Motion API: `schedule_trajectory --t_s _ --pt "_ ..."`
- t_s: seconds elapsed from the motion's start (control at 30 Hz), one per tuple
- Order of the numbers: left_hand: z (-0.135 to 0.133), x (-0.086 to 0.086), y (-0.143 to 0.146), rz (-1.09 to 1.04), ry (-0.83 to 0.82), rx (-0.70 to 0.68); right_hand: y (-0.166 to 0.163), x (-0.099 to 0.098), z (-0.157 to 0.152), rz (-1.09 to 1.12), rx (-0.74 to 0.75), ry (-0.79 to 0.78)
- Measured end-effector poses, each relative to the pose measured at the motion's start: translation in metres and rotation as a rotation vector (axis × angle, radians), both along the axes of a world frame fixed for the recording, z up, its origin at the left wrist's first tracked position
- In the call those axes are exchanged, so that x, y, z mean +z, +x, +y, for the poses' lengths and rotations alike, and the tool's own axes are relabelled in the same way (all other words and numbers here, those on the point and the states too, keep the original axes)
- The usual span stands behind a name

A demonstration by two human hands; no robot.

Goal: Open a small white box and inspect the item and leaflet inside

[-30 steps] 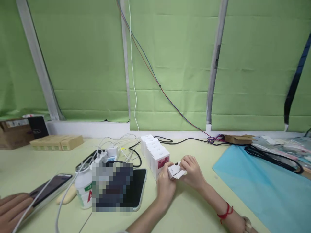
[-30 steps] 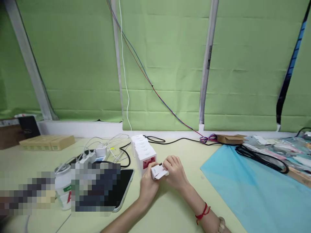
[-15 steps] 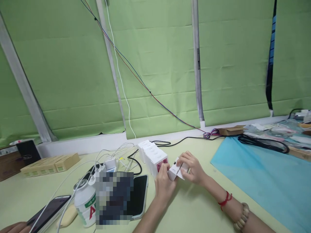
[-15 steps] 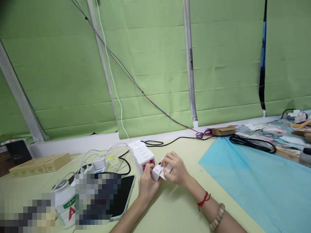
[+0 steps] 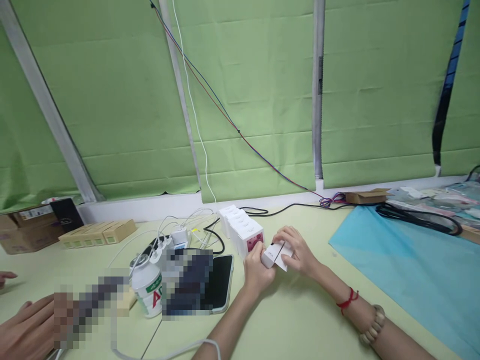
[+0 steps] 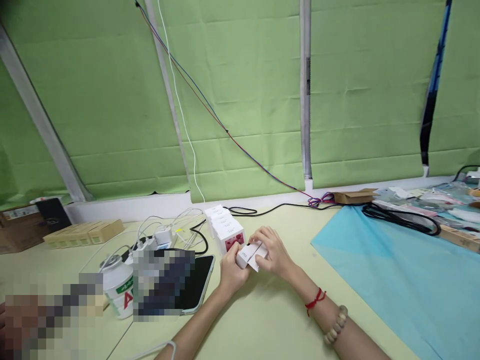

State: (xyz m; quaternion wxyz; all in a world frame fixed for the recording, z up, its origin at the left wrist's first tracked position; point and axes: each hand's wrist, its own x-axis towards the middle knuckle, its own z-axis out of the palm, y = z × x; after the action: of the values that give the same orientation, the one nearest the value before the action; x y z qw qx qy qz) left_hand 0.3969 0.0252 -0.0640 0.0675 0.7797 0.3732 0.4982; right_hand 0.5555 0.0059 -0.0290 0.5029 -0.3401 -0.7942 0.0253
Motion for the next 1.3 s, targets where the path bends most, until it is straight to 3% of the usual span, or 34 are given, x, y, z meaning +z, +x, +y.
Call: schedule_trajectory --t_s 0.7,0.87,0.97,1.03,1.17,1.23,1.3 --pt "0.009 0.000 -0.013 0.240 0.000 -0.103 -0.006 -0.004 -0.003 -0.028 -0.083 0.108" --pt "0.013 -0.002 -0.013 0.172 0.083 -0.096 -0.003 -0.004 -0.003 -0.014 -0.172 0.237" --pt "0.017 -0.003 -0.016 0.172 0.110 -0.123 0.002 -0.001 -0.003 -0.021 -0.141 0.285" --pt "0.019 -0.003 -0.017 0.204 0.158 -0.150 0.006 0.004 -0.002 -0.002 -0.073 0.129" --pt "0.019 -0.003 -0.017 0.234 0.234 -0.153 0.012 0.015 -0.001 0.136 0.037 -0.407" --pt "0.018 -0.003 -0.016 0.229 0.226 -0.113 0.014 0.017 0.000 0.156 0.050 -0.487" --pt "0.017 -0.005 -0.015 0.228 0.183 -0.048 0.016 0.016 0.002 0.123 0.036 -0.464"
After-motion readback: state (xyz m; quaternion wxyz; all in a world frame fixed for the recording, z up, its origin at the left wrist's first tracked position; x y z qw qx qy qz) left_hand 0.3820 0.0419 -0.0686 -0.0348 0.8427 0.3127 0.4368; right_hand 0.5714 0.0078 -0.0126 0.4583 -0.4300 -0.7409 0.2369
